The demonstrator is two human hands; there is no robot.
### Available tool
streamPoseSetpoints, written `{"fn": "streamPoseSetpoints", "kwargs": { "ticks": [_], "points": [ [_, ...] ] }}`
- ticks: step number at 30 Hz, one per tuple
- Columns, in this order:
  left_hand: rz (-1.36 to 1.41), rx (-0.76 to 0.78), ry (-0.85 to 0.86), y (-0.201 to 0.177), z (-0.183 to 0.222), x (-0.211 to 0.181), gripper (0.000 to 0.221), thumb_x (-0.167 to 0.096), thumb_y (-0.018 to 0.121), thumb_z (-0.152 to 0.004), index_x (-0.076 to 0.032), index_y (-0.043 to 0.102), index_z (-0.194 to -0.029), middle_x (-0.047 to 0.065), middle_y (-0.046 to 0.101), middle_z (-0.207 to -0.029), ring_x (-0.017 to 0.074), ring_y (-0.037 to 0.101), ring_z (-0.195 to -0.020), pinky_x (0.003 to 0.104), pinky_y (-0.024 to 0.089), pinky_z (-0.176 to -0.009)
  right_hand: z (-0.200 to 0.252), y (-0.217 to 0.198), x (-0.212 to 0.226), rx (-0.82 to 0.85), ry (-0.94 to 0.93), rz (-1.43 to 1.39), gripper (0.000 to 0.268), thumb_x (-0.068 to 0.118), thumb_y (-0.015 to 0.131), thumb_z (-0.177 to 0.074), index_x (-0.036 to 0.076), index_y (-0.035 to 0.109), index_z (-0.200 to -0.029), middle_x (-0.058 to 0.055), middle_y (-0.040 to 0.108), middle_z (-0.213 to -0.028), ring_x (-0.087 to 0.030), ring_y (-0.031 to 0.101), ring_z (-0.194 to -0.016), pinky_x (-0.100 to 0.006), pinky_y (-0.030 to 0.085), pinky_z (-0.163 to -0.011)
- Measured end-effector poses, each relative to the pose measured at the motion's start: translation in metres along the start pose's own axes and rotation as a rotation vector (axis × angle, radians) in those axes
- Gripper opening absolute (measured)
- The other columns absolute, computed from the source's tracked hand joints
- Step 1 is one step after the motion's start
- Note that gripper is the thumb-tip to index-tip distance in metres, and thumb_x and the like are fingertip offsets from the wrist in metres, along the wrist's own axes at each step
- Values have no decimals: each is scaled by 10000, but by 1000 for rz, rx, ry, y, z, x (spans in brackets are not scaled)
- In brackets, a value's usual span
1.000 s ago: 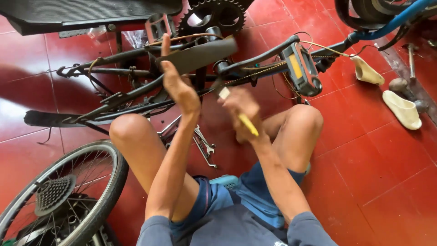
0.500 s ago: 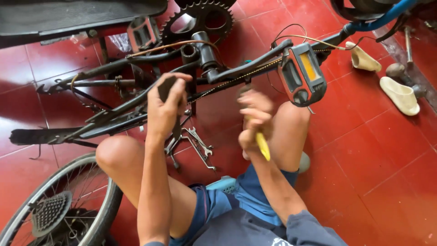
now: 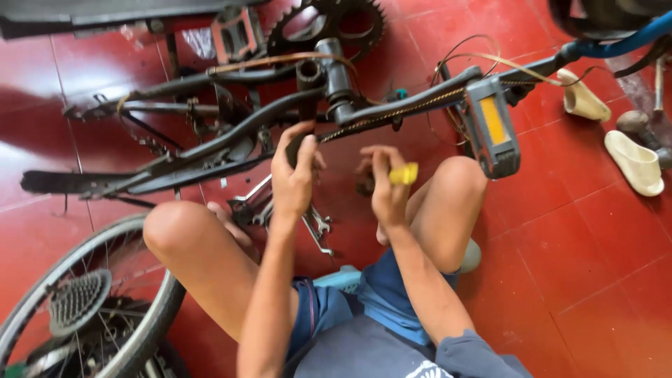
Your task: The person is cleaning a bicycle frame with a brush and then using a wrench and a metal rod to disassemble or adjust the bottom bracket area.
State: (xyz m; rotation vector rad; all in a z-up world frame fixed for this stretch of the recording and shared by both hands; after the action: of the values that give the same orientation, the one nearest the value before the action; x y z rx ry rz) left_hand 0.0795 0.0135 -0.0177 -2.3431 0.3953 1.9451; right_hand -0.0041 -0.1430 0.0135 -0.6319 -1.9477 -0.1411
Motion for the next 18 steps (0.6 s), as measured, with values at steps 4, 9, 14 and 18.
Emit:
{"fn": "streamPoseSetpoints", "kwargs": {
  "ticks": [4,9,14,18],
  "points": [
    [179,-460,-283,-30,55,120,373,-337,437,-1056,-87,684,-1182,95,695,-704,148,550,-509,252,440,-542,27,1,-129,-111,651,102,248,306,722,-895,91,687,-1013,-21,613,-602,-131,568,-493,-291,426,-501],
    [-355,-732,-521,-81,125,360,443,-308,570,-1035,108,712,-1089,386,690,-1042,534,652,-1066,558,462,-1018,78,80,-190,368,667,421,457,513,748,-846,97,751,-1036,-130,773,-819,-315,767,-854,-401,583,-726],
    [-524,-423,-891,-79,179,521,319,-291,755,-885,-174,758,-1181,120,778,-1089,349,710,-1118,475,545,-992,217,132,-397,899,563,802,536,224,771,-760,138,674,-1281,-137,761,-1070,-315,739,-1057,-419,605,-904],
    [-546,-524,-1006,-93,197,484,335,-280,828,-777,-340,756,-1099,2,789,-1017,219,732,-1073,367,577,-958,229,119,-350,1047,698,678,644,8,692,-776,21,573,-1409,-287,671,-1273,-420,632,-1248,-505,537,-1057]
  ]
}}
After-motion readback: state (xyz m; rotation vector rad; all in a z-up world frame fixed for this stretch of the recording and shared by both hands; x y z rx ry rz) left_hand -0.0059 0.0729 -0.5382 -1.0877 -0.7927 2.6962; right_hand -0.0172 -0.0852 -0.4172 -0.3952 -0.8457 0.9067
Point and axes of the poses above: each hand's wrist, its own z-axis away from the middle knuckle, its own y-axis out of the palm, x = y × z, the point moved 10 cm from there along -z, towards the middle knuckle
